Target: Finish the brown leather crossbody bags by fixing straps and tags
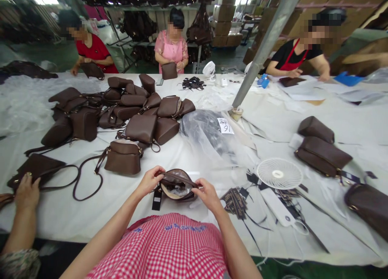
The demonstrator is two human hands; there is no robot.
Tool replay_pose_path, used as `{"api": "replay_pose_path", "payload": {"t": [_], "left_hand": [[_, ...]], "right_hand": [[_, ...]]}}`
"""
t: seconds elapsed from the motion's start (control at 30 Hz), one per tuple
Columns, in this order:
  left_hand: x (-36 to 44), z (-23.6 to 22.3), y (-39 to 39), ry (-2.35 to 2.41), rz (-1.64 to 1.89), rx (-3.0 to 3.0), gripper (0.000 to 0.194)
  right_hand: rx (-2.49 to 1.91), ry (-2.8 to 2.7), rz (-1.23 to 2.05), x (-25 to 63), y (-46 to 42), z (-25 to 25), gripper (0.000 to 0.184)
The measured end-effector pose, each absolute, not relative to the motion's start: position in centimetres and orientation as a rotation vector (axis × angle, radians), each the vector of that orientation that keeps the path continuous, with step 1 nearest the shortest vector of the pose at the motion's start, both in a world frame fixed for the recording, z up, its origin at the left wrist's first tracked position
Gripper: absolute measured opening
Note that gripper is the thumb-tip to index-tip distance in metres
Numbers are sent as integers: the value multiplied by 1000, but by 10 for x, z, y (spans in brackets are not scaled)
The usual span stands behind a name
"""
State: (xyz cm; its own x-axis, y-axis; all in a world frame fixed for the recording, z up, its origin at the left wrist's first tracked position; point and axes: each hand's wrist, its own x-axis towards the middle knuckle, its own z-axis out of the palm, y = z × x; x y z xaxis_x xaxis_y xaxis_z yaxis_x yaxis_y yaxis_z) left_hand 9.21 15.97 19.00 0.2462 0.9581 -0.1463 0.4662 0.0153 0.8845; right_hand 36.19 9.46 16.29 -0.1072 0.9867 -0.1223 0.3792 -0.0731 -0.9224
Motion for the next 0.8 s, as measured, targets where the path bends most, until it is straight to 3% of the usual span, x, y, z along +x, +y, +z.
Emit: {"api": "replay_pose_path", "payload": {"t": [0.17, 0.37, 0.47, 0.6, 0.8], "left_hand": [[113, 217, 143, 1410, 631, 2298, 45], [169, 220, 107, 693, 342, 2693, 26], [178, 204, 109, 812, 347, 2697, 42], [172, 196, 120, 887, 368, 2698, 25], [169, 200, 120, 859, 234, 2745, 30]], "right_hand": [[-1444, -1516, 1212, 363, 89, 160, 24], [-1404, -1483, 1224, 366, 82, 151, 33], [-1390, -1431, 1257, 364, 80, 147, 43], [-1428, -1461, 1188, 359, 80, 148, 54], [-1414, -1481, 1162, 358, 83, 147, 53]]}}
